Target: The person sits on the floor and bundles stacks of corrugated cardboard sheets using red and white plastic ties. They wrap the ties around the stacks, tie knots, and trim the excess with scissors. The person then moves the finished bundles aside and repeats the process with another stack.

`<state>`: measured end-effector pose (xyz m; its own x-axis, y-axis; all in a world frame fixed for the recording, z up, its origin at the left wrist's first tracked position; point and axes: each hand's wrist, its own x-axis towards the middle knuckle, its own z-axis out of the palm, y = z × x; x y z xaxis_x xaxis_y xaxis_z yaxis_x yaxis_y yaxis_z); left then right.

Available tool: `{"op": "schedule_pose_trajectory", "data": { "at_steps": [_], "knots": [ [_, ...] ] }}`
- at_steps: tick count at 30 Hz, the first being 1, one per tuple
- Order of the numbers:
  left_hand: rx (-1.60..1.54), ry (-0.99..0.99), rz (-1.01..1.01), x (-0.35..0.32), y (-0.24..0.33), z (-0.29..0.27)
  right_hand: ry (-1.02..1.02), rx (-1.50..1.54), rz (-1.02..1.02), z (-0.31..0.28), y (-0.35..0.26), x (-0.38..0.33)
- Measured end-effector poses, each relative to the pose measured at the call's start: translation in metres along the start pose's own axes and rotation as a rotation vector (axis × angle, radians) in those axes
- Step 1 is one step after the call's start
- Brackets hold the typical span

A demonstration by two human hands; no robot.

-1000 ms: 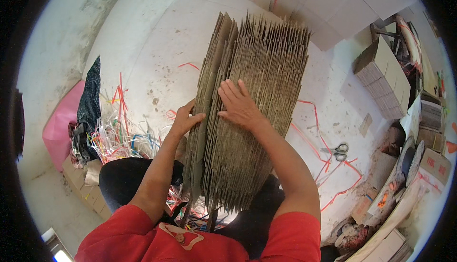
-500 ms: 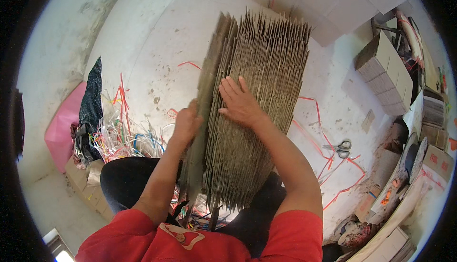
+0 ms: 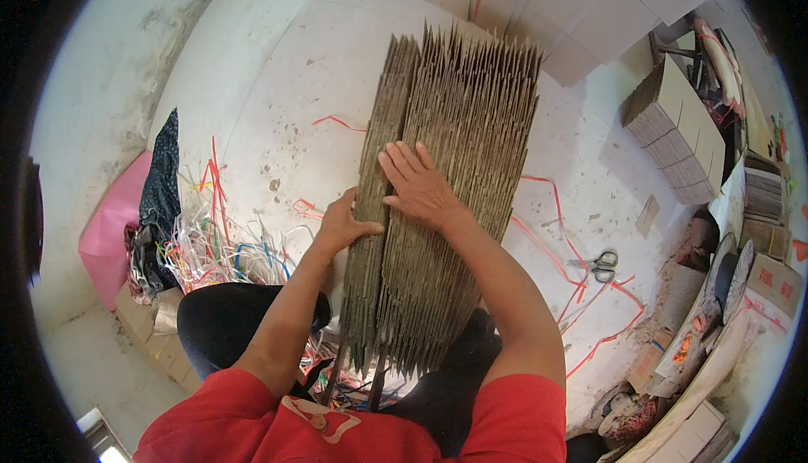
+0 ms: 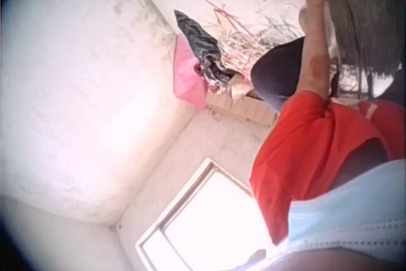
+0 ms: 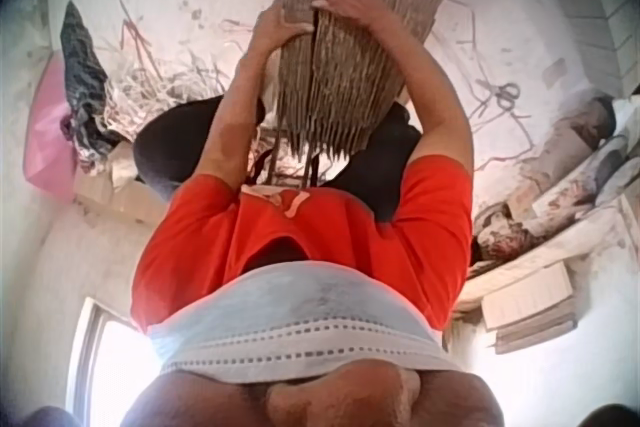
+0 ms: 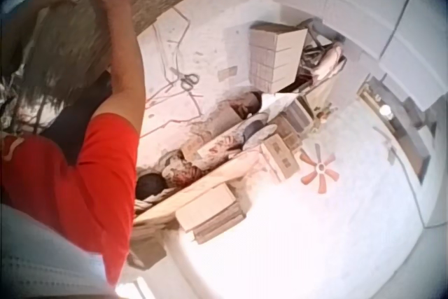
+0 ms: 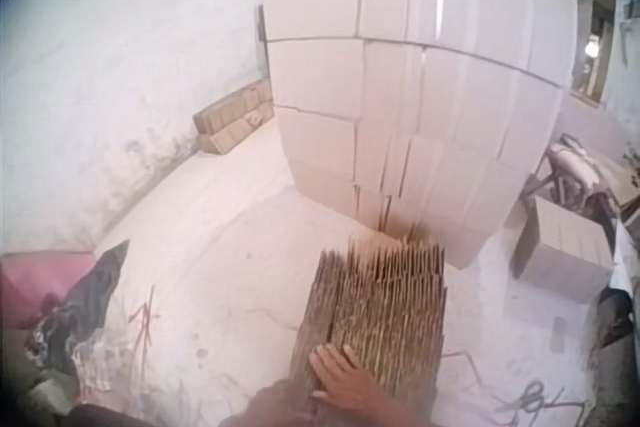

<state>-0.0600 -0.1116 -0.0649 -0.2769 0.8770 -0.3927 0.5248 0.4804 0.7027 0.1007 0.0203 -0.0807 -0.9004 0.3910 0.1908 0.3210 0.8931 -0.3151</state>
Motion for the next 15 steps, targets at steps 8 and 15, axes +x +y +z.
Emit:
{"op": "schedule_pose_trajectory", "data": {
  "at_steps": [8, 15],
  "knots": [
    [-0.053, 0.021, -0.036, 0.006, -0.034, -0.016, -0.025, -0.013, -0.011, 0.003, 0.001, -0.001],
    [0.247, 0.258, -0.091, 0.003, -0.004, 0.003, 0.053, 0.061, -0.030, 0.004, 0.001, -0.002]
  ]
}}
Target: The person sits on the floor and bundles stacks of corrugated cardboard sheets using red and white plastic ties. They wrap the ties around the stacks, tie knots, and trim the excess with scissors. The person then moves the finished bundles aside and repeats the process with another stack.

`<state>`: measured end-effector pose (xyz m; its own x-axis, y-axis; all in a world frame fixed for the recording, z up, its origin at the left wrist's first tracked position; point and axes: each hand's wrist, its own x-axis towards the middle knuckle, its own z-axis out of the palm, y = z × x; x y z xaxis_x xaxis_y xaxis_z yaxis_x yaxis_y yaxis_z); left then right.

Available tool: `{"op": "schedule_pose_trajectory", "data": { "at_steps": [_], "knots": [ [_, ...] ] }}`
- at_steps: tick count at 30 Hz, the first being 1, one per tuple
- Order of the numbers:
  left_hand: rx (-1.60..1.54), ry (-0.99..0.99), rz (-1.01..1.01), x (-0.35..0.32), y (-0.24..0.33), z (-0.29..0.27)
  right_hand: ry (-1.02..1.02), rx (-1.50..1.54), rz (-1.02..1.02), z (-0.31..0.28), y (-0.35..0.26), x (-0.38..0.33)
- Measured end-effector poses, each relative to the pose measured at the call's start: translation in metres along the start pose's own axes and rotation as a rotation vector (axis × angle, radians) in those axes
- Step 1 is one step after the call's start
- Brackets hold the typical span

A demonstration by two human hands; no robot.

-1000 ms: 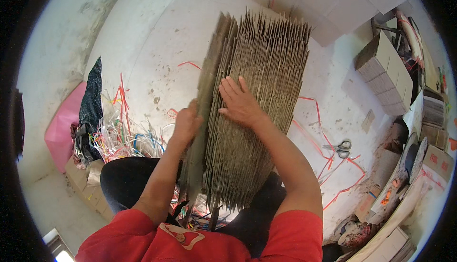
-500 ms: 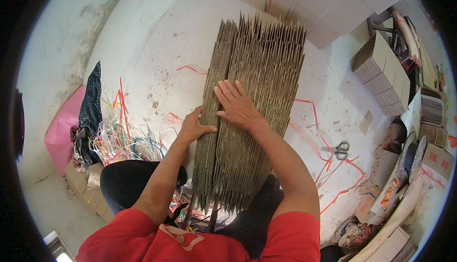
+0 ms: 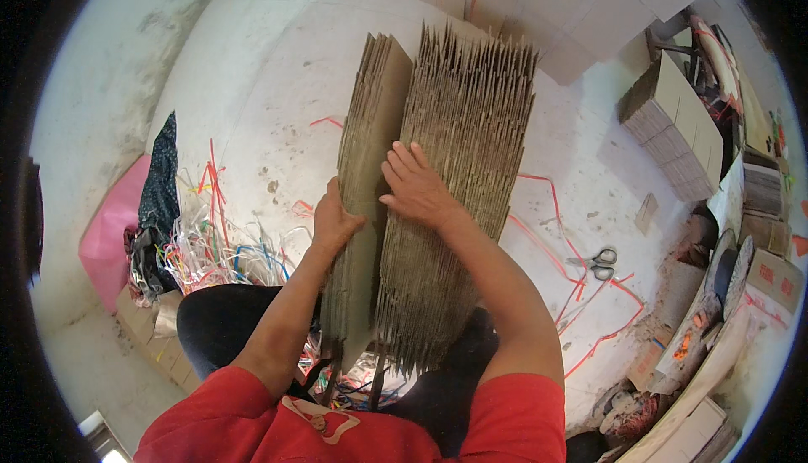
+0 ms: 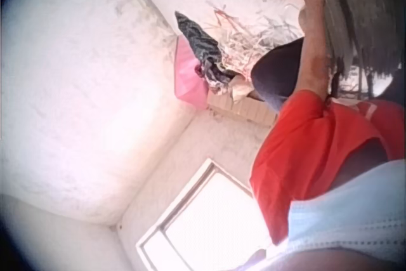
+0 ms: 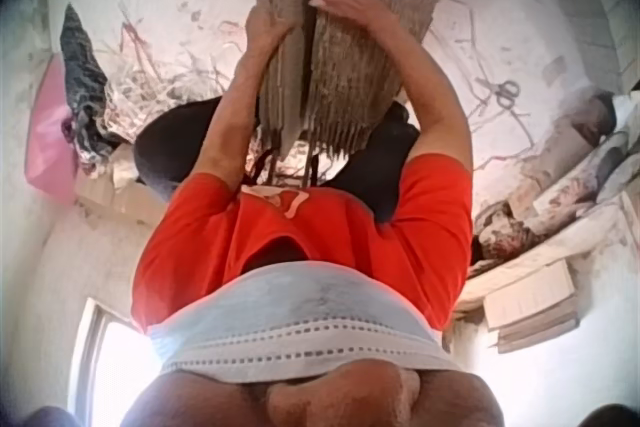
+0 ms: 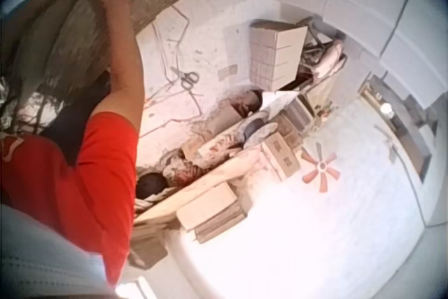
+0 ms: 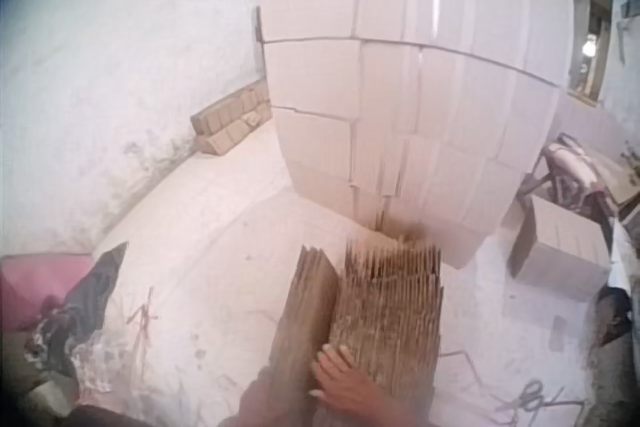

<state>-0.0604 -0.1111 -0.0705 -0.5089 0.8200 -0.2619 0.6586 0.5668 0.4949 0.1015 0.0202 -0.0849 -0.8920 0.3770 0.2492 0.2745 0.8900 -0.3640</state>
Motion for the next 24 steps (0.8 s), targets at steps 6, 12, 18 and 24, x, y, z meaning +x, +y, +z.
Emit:
{"op": "schedule_pose_trajectory", "data": {
  "at_steps": [6, 12, 18, 24],
  "knots": [
    [-0.017, 0.064, 0.092, 0.012, 0.032, -0.004, -0.039, 0.039, 0.056, -0.004, 0.000, 0.000],
    [0.044, -0.145, 0.023, 0.032, 0.044, 0.007, 0.009, 0.082, 0.058, 0.000, 0.002, 0.002],
    [0.002, -0.177, 0.014, 0.020, 0.043, 0.000, -0.024, -0.068, 0.097, -0.018, 0.006, -0.011],
    [-0.024, -0.172, 0.090, 0.023, 0.030, 0.006, -0.080, -0.083, 0.092, -0.022, 0.010, -0.025]
  ]
}}
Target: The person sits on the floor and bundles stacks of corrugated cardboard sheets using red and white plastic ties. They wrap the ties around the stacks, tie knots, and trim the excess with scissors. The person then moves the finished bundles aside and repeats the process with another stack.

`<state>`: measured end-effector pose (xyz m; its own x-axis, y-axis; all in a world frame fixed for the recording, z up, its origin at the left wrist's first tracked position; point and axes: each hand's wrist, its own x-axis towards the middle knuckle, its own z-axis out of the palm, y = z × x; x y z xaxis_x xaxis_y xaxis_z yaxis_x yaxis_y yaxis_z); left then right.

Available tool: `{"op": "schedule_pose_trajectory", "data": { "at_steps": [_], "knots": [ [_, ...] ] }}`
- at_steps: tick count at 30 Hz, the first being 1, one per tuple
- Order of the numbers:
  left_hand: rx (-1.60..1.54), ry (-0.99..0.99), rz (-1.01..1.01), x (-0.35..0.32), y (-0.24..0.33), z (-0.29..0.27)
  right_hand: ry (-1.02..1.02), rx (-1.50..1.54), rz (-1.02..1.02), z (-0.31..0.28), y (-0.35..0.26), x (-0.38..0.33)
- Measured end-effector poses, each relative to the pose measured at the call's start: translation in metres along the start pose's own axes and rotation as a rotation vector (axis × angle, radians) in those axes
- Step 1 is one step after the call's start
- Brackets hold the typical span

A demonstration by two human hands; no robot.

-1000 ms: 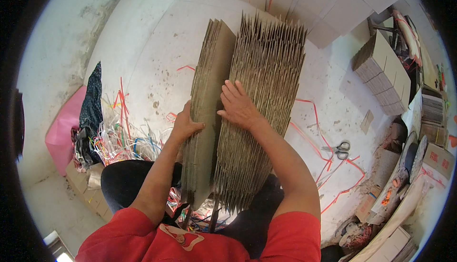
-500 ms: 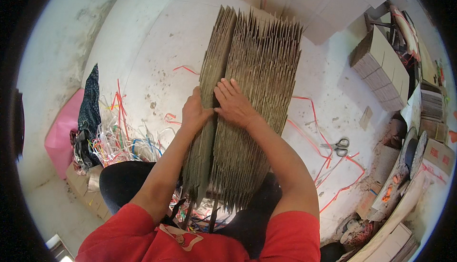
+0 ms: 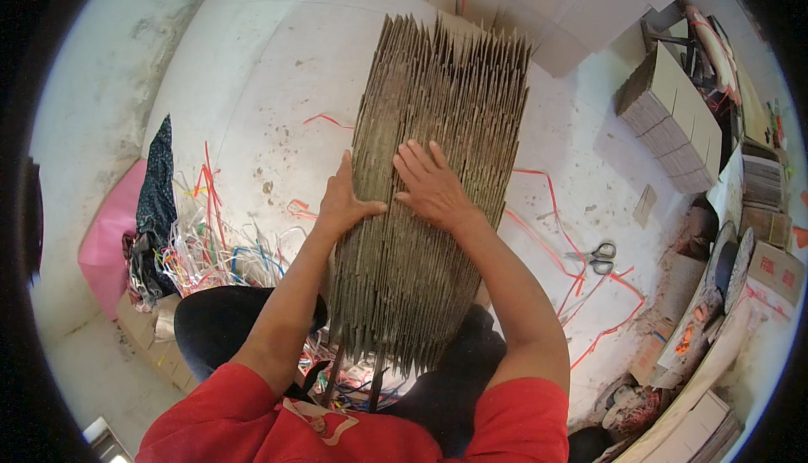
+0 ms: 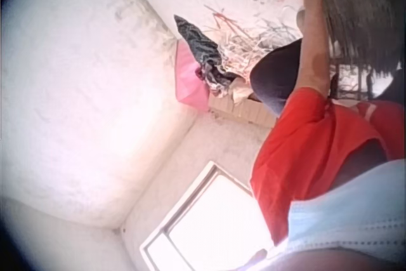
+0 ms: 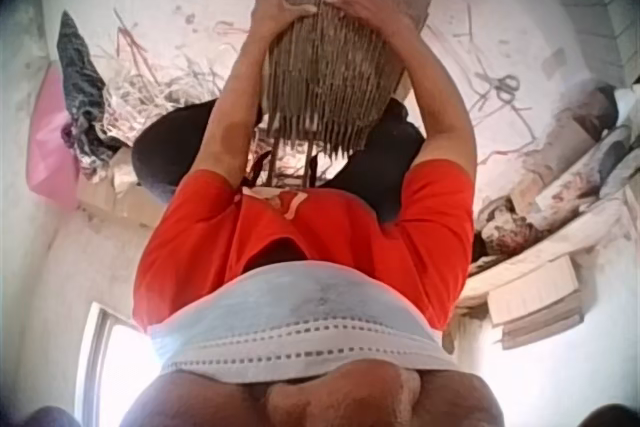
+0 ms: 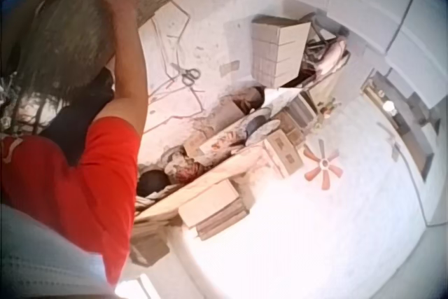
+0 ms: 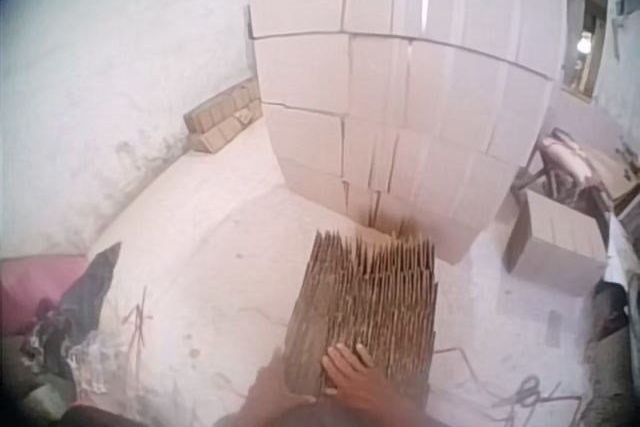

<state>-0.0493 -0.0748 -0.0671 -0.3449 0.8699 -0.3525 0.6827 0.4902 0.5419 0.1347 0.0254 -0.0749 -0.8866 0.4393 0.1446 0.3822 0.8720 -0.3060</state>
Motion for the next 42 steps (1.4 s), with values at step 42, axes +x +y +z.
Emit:
{"op": "schedule_pose_trajectory", "data": {
  "at_steps": [42],
  "knots": [
    [0.111, 0.045, -0.110, -0.001, -0.011, -0.002, 0.060, -0.002, 0.005, 0.005, 0.004, -0.011]
  ]
}}
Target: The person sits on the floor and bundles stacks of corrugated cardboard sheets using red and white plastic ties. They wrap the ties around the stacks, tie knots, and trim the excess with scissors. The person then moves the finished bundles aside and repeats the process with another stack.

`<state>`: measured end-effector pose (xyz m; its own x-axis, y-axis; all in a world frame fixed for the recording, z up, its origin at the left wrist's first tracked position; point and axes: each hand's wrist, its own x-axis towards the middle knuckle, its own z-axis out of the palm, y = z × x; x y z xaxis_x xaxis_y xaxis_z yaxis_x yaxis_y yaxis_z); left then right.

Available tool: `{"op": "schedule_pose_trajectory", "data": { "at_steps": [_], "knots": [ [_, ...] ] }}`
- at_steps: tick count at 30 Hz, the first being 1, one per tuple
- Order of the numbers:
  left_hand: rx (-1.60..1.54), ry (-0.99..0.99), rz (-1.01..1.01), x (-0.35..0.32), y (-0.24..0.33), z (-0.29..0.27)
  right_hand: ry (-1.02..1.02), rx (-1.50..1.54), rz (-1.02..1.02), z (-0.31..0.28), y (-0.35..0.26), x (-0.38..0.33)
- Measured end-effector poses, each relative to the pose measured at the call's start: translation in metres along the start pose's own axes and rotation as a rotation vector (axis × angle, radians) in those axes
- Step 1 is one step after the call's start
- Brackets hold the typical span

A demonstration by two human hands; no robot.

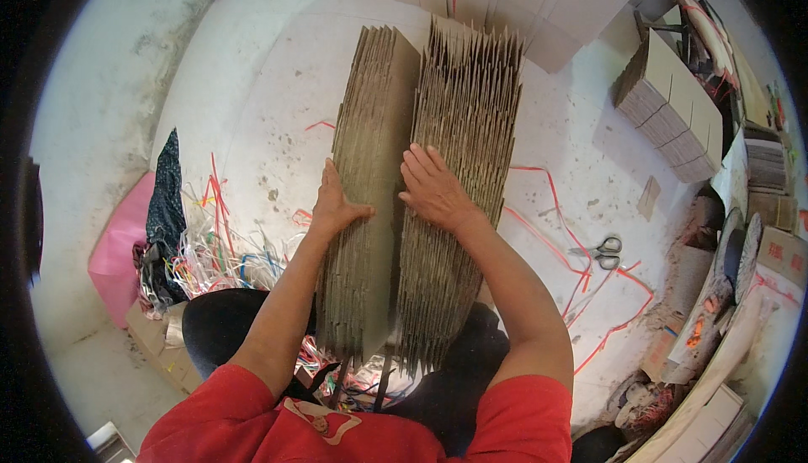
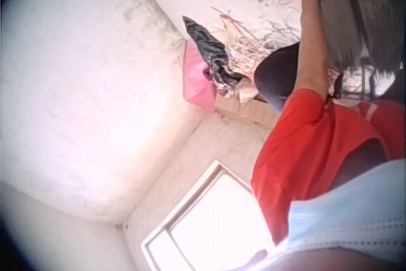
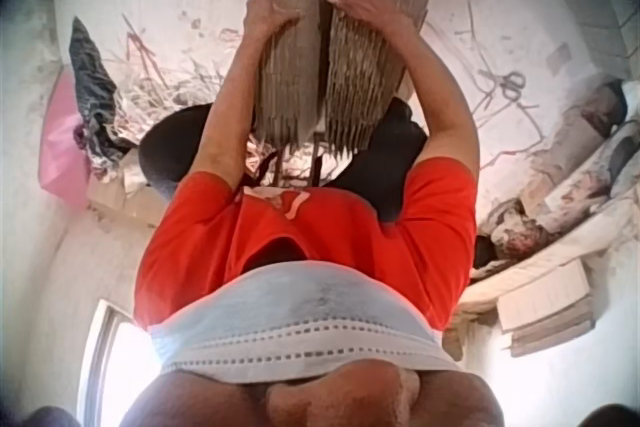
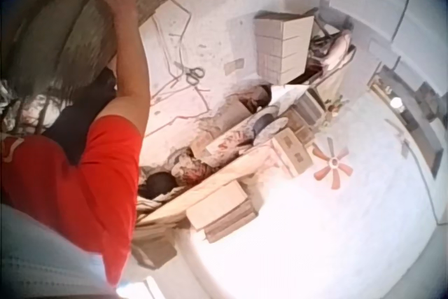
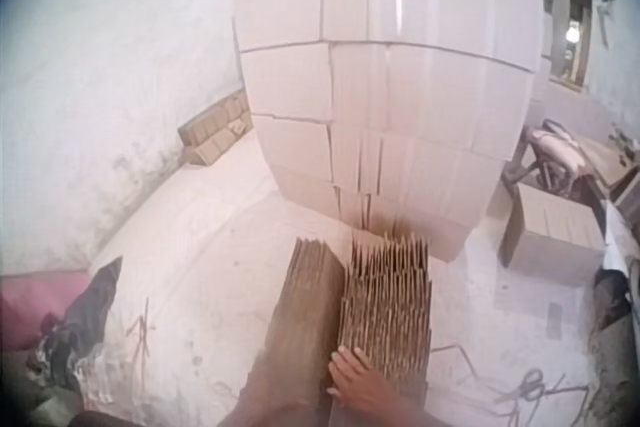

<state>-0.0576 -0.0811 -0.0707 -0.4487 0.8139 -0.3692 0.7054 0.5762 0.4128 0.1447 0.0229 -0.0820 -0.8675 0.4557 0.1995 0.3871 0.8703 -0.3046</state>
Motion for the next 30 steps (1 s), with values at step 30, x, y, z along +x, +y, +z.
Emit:
{"op": "schedule_pose_trajectory", "data": {
  "at_steps": [30],
  "knots": [
    [0.147, 0.265, -0.025, 0.003, 0.064, -0.023, 0.128, 0.041, -0.047, 0.002, 0.005, -0.002]
  ]
}}
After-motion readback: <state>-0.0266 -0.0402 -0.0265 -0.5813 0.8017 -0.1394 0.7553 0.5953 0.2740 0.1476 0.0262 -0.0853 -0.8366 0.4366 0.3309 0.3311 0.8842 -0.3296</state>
